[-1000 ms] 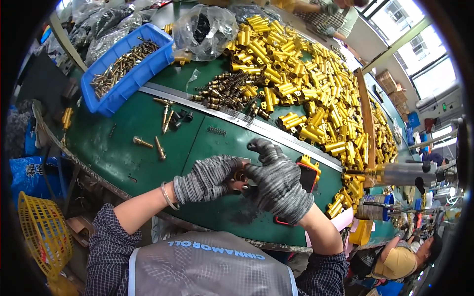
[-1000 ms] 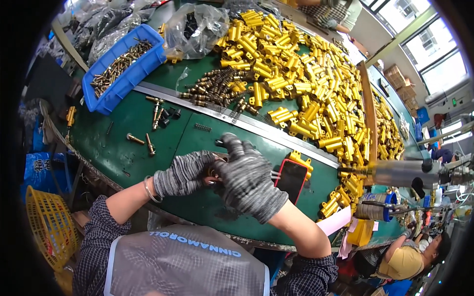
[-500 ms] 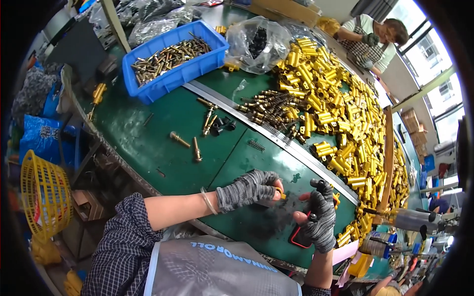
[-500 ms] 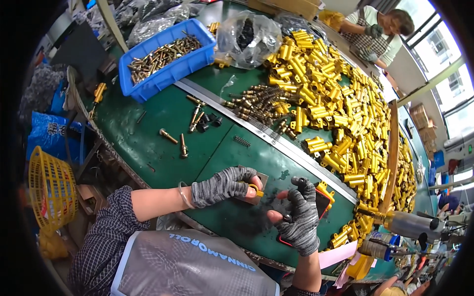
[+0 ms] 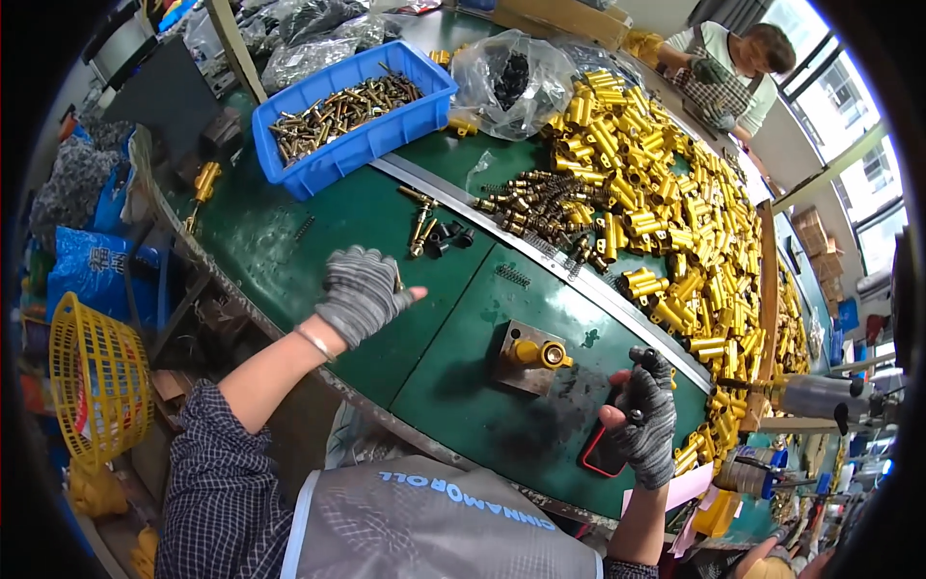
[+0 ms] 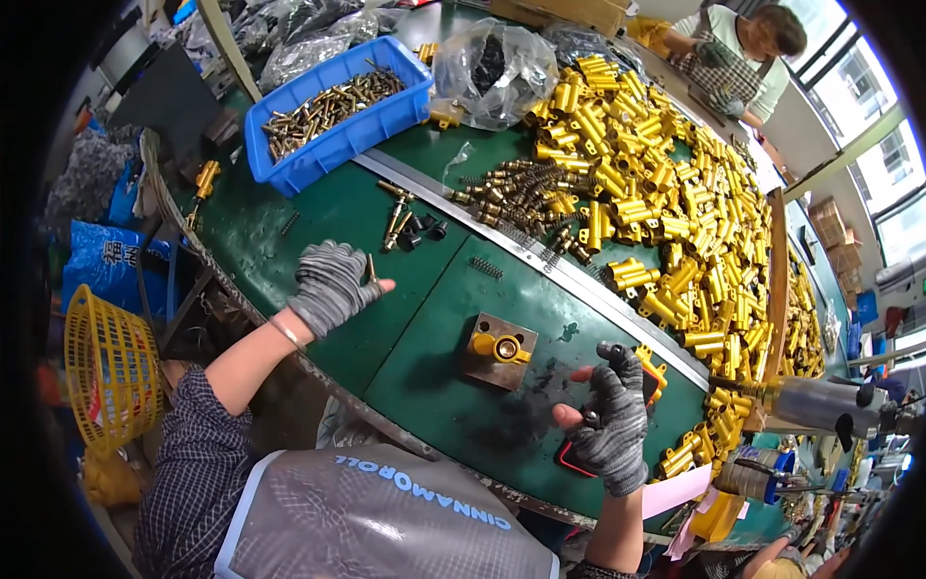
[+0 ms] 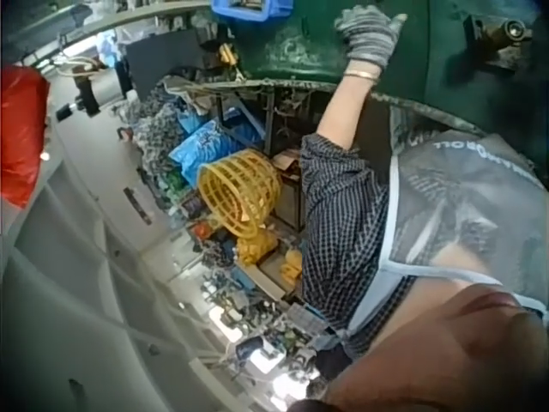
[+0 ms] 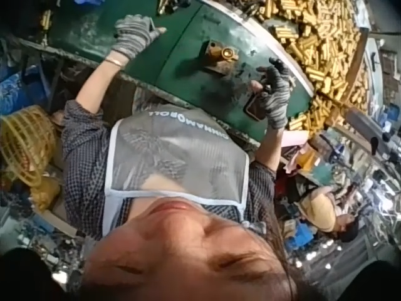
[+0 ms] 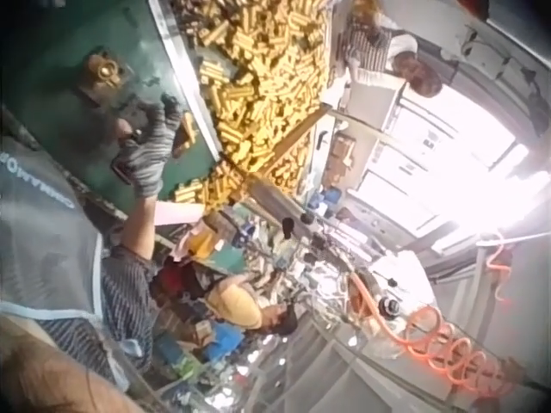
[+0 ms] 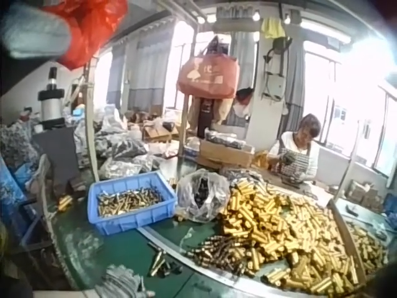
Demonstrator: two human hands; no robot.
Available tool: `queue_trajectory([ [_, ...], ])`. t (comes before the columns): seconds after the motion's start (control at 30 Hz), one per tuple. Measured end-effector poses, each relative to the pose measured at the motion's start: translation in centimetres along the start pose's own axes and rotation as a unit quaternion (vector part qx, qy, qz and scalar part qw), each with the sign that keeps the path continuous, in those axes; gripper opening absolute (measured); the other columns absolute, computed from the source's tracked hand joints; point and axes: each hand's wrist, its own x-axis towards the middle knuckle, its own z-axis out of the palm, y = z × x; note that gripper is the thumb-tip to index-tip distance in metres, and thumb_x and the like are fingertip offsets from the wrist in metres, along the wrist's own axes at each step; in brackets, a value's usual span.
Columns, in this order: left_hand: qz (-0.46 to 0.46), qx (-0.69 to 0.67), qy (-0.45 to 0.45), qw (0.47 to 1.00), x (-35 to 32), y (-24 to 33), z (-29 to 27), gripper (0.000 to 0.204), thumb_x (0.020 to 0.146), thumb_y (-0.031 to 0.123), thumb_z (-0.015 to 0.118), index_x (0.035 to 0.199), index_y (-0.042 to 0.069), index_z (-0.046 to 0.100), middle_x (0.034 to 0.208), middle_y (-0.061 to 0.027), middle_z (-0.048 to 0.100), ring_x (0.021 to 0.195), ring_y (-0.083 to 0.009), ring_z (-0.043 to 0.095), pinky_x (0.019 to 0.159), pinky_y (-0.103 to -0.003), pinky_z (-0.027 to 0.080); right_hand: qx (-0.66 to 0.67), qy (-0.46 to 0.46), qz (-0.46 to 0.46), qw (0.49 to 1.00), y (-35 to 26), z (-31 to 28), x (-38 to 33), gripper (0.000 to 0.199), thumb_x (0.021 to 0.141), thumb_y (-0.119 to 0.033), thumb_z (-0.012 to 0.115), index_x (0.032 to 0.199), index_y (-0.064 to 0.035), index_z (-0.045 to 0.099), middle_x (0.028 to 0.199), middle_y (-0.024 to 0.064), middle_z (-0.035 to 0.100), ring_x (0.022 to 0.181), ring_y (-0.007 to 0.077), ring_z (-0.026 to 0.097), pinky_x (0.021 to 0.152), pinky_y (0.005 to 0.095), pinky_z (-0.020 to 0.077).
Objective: Assembling small brass mechanical components using a pneumatic tool on an industrial assembly line.
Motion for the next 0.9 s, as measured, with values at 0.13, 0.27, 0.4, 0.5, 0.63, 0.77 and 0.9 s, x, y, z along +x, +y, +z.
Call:
queue_trajectory([
  [0.13, 0.009, 0.016, -0.209, 0.978, 1.6, -0.4, 1.3, 0.030, 0.072, 0.036, 0.064, 0.069, 0.007, 0.060, 0.065, -0.0083, 0.057, 0.067, -0.0225, 0.056, 0.068, -0.033, 0.043, -0.099, -0.056, 0.025, 0.993, -3.0, 0.0, 1.4, 0.048, 0.057, -0.036, 0.076, 0.088, -0.0035, 0.059, 0.115, 0.0183, 0.045, 0.102, 0.0327, 0.046, 0.084, 0.0371, 0.0393],
  [0.27, 0.016, -0.214, -0.322, 0.922, 3.7, -1.5, 1.0, 0.034, 0.072, 0.038, 0.063, 0.073, 0.004, 0.061, 0.063, -0.0055, 0.059, 0.062, -0.0142, 0.055, 0.062, -0.027, 0.043, -0.078, -0.040, 0.038, 0.995, -2.9, -0.6, 0.9, 0.047, 0.056, -0.033, 0.076, 0.089, -0.0043, 0.060, 0.115, 0.0196, 0.045, 0.108, 0.0355, 0.044, 0.088, 0.0393, 0.0376],
  [0.4, 0.048, -0.537, -0.270, 0.798, 3.1, 1.1, -2.2, 0.027, 0.072, 0.029, 0.065, 0.075, 0.002, 0.062, 0.064, -0.0033, 0.058, 0.063, -0.0082, 0.053, 0.058, -0.022, 0.042, -0.182, 0.025, -0.055, 0.981, -3.5, -1.7, 0.0, 0.050, 0.060, -0.041, 0.075, 0.085, -0.0005, 0.059, 0.112, 0.0123, 0.047, 0.095, 0.0226, 0.049, 0.077, 0.0299, 0.0400],
  [0.5, 0.035, -0.641, -0.249, 0.725, 1.4, 4.7, -3.3, 0.021, 0.071, 0.020, 0.066, 0.073, 0.000, 0.060, 0.066, -0.0034, 0.058, 0.063, -0.0092, 0.053, 0.057, -0.024, 0.041, -0.122, 0.004, -0.036, 0.992, -3.3, -0.3, 1.0, 0.041, 0.061, -0.029, 0.075, 0.090, -0.0048, 0.060, 0.118, 0.0162, 0.043, 0.104, 0.0296, 0.047, 0.084, 0.0354, 0.0402],
  [0.63, 0.168, -0.555, -0.127, 0.805, -0.5, 7.9, -5.3, 0.016, 0.067, 0.015, 0.068, 0.074, 0.002, 0.060, 0.069, -0.0054, 0.057, 0.063, -0.0156, 0.054, 0.059, -0.027, 0.042, -0.062, 0.040, -0.061, 0.995, -6.9, 2.1, 3.9, 0.036, 0.059, -0.019, 0.074, 0.090, -0.0075, 0.059, 0.120, 0.0199, 0.041, 0.099, 0.0315, 0.051, 0.081, 0.0350, 0.0441],
  [0.77, 0.273, -0.440, 0.025, 0.855, -1.3, 9.7, -6.5, 0.016, 0.065, 0.010, 0.067, 0.078, 0.004, 0.061, 0.071, -0.0076, 0.056, 0.065, -0.0211, 0.054, 0.061, -0.030, 0.043, -0.064, 0.084, -0.108, 0.989, -7.9, 3.1, 5.3, 0.023, 0.067, -0.016, 0.072, 0.084, -0.0042, 0.060, 0.115, 0.0173, 0.043, 0.085, 0.0275, 0.054, 0.073, 0.0323, 0.0461],
  [0.9, 0.273, -0.426, 0.054, 0.861, -1.7, 9.8, -5.5, 0.020, 0.064, 0.009, 0.066, 0.082, 0.005, 0.061, 0.073, -0.0086, 0.056, 0.069, -0.0241, 0.054, 0.063, -0.032, 0.044, -0.023, 0.089, -0.126, 0.988, -7.8, 2.9, 5.5, 0.023, 0.066, -0.012, 0.071, 0.084, -0.0039, 0.059, 0.114, 0.0171, 0.044, 0.087, 0.0295, 0.054, 0.072, 0.0345, 0.0465],
])
